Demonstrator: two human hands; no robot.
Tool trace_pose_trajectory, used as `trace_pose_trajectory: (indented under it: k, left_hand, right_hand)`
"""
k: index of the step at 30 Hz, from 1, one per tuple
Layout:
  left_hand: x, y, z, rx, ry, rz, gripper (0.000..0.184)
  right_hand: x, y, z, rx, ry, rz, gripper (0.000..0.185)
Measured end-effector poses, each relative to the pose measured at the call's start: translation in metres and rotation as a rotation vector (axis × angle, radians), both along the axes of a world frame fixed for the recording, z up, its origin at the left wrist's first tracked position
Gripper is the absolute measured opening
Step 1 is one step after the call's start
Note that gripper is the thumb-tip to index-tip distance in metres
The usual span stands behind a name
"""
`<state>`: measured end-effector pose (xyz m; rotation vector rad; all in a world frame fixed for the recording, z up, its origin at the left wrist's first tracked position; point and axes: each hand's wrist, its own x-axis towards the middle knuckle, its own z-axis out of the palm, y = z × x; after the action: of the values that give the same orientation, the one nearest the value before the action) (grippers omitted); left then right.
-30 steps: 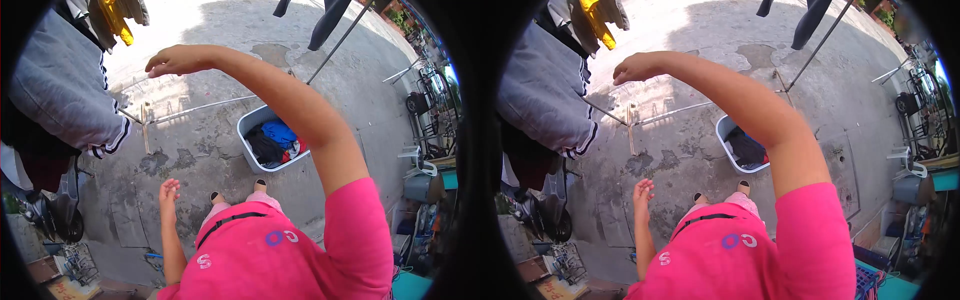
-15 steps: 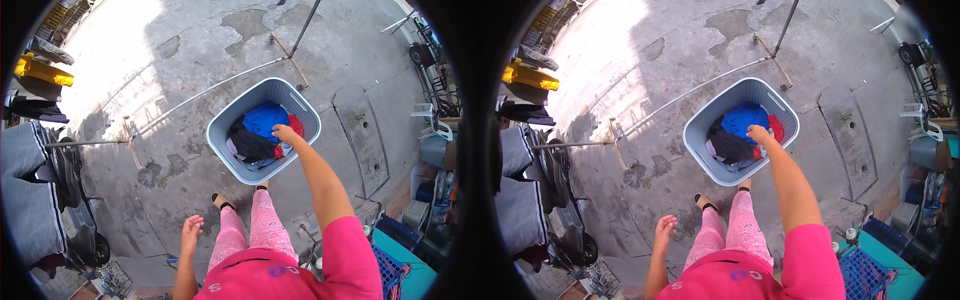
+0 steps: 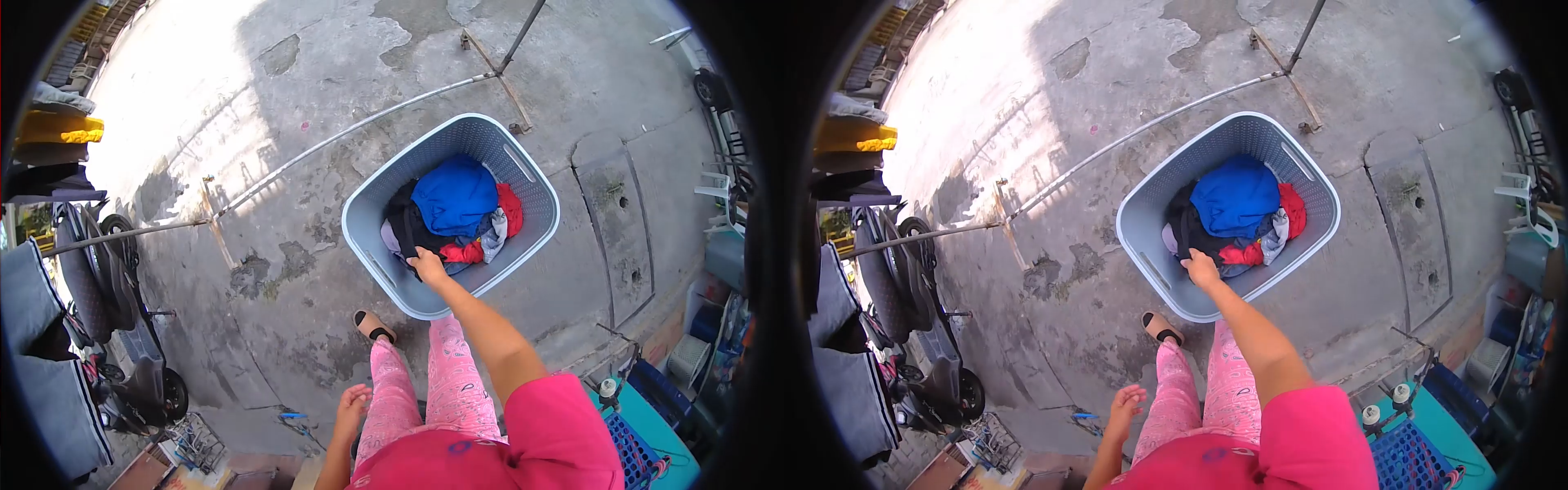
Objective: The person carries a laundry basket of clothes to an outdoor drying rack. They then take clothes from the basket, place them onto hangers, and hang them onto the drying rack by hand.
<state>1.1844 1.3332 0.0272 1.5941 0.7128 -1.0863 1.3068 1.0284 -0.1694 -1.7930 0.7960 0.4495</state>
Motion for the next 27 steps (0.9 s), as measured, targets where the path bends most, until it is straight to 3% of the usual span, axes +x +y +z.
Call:
trace_pose_trajectory:
  k: [2,4,7,9,10,12,14,18,20,22,24,27]
  left_hand:
    - [0.024,-0.015,0.003,-0.067,0.070,0.081,0.030]
    - [0.051,-0.028,0.004,-0.180,0.027,0.175,0.031]
    - [0.092,-0.051,0.006,-0.235,-0.251,-0.054,0.040]
    - [0.115,-0.068,0.009,-0.262,-0.379,-0.283,0.049]
    - [0.124,-0.078,0.013,-0.282,-0.379,-0.368,0.053]
    - [0.142,-0.087,-0.003,-0.295,-0.851,-0.795,0.054]
    - [0.155,-0.112,0.009,-0.341,-1.035,-0.509,0.048]
    - [0.208,-0.116,0.053,0.102,-1.334,-0.830,0.038]
    - [0.228,-0.111,0.066,0.031,-1.364,-0.768,0.031]
    - [0.246,-0.113,0.099,-0.266,-0.995,-0.597,0.019]
    - [0.259,-0.112,0.139,-0.327,-1.044,-0.576,0.015]
    - [0.281,-0.099,0.198,-0.444,-1.084,-0.479,0.015]
  right_hand:
    - [0.008,0.021,0.104,0.025,-0.156,0.060,0.033]
    - [0.003,0.032,0.171,0.054,-0.199,0.108,0.024]
    - [-0.014,0.045,0.252,-0.017,-0.225,0.178,0.020]
    - [-0.031,0.061,0.280,-0.121,-0.712,0.180,0.017]
    - [-0.032,0.069,0.292,-0.031,-0.794,0.169,0.017]
    - [-0.023,0.064,0.331,0.172,-0.791,0.168,0.019]
    - [-0.006,0.040,0.373,0.177,-0.767,0.163,0.020]
    - [-0.002,-0.010,0.444,0.751,-0.948,-0.263,0.019]
    - [-0.005,-0.036,0.471,0.737,-1.137,-0.406,0.017]
    - [-0.006,-0.059,0.494,0.650,-1.251,-0.510,0.015]
    - [-0.005,-0.084,0.509,0.551,-1.323,-0.571,0.012]
    - [-0.001,-0.142,0.507,0.169,-1.304,-0.647,0.010]
